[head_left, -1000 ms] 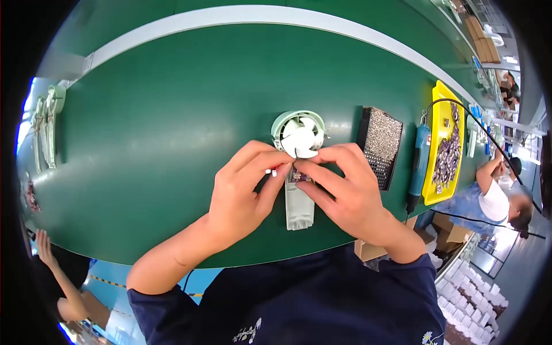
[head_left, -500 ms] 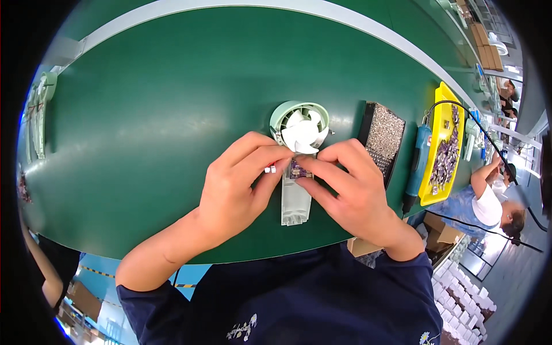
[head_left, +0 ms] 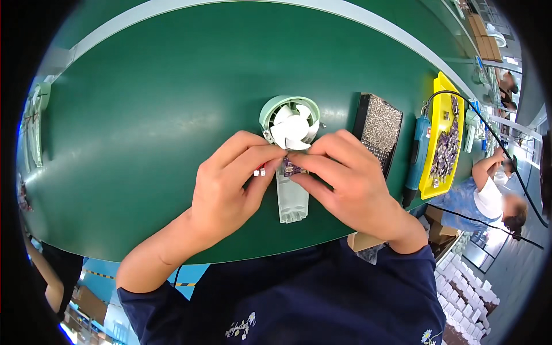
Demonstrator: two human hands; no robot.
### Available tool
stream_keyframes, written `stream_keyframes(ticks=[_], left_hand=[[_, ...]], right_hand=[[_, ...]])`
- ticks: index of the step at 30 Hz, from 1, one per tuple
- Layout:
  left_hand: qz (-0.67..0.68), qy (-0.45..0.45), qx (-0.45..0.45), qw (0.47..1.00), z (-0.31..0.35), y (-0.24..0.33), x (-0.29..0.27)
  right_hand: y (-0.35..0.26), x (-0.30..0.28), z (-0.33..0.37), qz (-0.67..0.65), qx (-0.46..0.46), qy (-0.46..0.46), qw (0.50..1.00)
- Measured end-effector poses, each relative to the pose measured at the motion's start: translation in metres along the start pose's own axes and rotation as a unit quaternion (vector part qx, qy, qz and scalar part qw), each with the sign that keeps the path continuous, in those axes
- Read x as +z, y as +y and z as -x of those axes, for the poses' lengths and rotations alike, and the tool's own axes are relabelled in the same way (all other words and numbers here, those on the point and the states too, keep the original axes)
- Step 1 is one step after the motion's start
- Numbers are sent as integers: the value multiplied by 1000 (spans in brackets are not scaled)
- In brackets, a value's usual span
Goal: Connecting circuit boards and internal wiring to portable fan housings using an electric screwdriver.
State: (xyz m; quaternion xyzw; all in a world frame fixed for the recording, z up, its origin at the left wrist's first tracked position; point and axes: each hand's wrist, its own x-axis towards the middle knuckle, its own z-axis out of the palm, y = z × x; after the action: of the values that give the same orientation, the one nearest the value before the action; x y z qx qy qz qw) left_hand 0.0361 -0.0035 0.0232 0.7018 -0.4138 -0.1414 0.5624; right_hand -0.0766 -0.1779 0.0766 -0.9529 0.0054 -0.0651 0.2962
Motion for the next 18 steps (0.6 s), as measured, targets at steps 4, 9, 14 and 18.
stream_keyframes(ticks=[4, 9, 14, 18], left_hand=[[0, -3, -1, 1000, 2, -2, -1], [11, -19, 2, 1000, 1, 4, -3], [-30, -36, 49, 998, -1, 7, 2], [-45, -45, 32, 997, -2, 7, 2]], right_hand=[[-1, 4, -1, -5, -10, 8, 1000], [1, 1, -1, -25, 1, 7, 1000], [7, 4, 4, -78, 19, 4, 997], [5, 3, 14, -71, 34, 13, 997]])
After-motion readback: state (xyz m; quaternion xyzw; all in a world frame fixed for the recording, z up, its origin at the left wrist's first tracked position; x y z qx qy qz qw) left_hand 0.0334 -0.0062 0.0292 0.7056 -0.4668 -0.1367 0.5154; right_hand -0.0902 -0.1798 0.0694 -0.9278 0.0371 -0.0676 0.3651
